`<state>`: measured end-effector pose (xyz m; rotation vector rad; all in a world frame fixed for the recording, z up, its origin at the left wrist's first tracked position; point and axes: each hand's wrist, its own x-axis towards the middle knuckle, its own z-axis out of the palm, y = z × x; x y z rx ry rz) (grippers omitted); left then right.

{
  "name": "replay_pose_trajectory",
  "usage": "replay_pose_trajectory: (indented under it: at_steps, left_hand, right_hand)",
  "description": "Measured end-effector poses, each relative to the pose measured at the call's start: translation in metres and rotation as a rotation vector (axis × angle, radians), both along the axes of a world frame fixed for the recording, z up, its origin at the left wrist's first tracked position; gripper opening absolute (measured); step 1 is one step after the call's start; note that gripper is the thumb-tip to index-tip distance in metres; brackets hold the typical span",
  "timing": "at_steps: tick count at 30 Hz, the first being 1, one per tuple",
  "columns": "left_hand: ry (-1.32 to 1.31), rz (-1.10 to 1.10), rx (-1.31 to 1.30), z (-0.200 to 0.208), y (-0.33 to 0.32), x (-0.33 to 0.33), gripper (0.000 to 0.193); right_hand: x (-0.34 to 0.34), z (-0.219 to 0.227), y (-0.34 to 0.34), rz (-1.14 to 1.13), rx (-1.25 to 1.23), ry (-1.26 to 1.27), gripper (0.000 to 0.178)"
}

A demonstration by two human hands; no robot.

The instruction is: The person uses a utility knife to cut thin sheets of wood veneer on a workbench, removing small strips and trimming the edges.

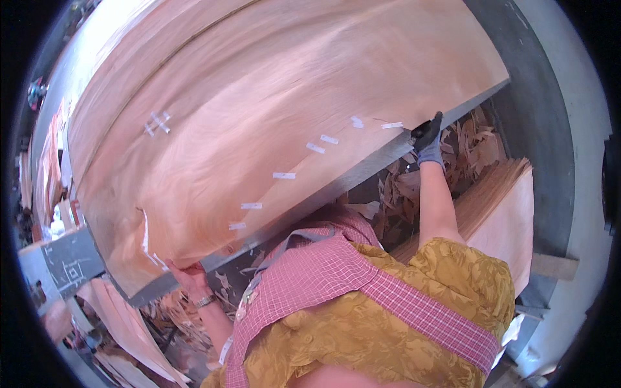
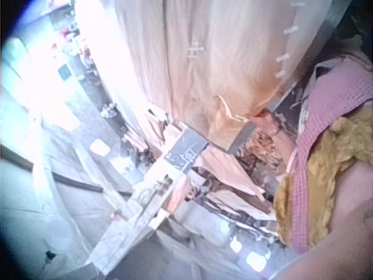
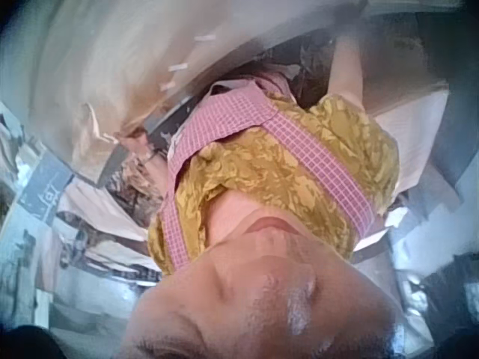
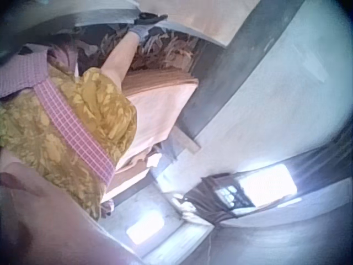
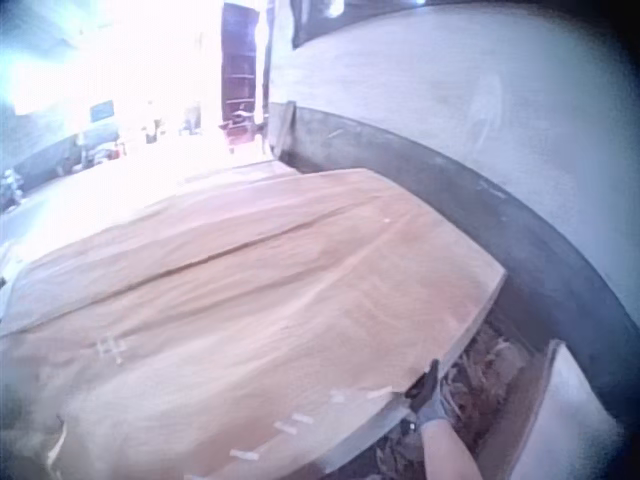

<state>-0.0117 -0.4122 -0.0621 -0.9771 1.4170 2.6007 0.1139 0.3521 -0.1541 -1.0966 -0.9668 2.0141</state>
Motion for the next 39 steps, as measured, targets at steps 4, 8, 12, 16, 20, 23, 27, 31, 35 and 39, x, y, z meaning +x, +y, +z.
replay_pose_trajectory:
  at_steps: [4, 8, 12, 16, 20, 23, 27, 31, 35, 39]
  left_hand:
    - [-0.039, 0.081, -0.058, -0.014, -0.010, 0.002, 0.027]
    - [-0.017, 0.085, -0.092, -0.023, -0.013, 0.011, 0.028]
    - [-0.008, 0.147, -0.120, -0.015, -0.007, 0.019, 0.023]
    - [-0.025, 0.152, -0.106, -0.021, 0.002, 0.014, 0.025]
    - [0.017, 0.159, -0.101, -0.033, -0.003, 0.021, 0.026]
    - [-0.011, 0.155, -0.090, -0.043, -0.006, 0.017, 0.028]
    - [0.006, 0.129, -0.080, -0.040, -0.006, 0.022, 0.029]
    - [0.059, 0.121, -0.089, -0.039, 0.002, 0.021, 0.030]
    - [0.041, 0.108, -0.108, -0.036, 0.006, 0.021, 0.031]
    - [0.063, 0.113, -0.118, -0.032, 0.011, 0.023, 0.027]
  right_hand:
    - [0.001, 0.023, 0.001, -0.099, 0.011, -0.273, 0.041]
    - [0.010, 0.019, 0.016, -0.190, 0.002, -0.204, 0.035]
    - [0.015, 0.014, 0.026, -0.194, 0.160, -0.240, 0.033]
    - [0.028, 0.004, 0.047, -0.269, 0.213, -0.094, 0.035]
    - [0.022, 0.008, 0.031, -0.248, 0.171, -0.198, 0.036]
    - [0.019, 0.010, 0.029, -0.254, 0.138, -0.221, 0.034]
    - [0.022, 0.029, 0.018, -0.204, 0.141, -0.231, 0.034]
    - [0.036, 0.030, 0.023, -0.162, 0.192, -0.236, 0.033]
    - [0.035, 0.031, 0.031, -0.215, 0.270, -0.298, 0.022]
    - [0.035, 0.038, 0.022, -0.188, 0.242, -0.231, 0.016]
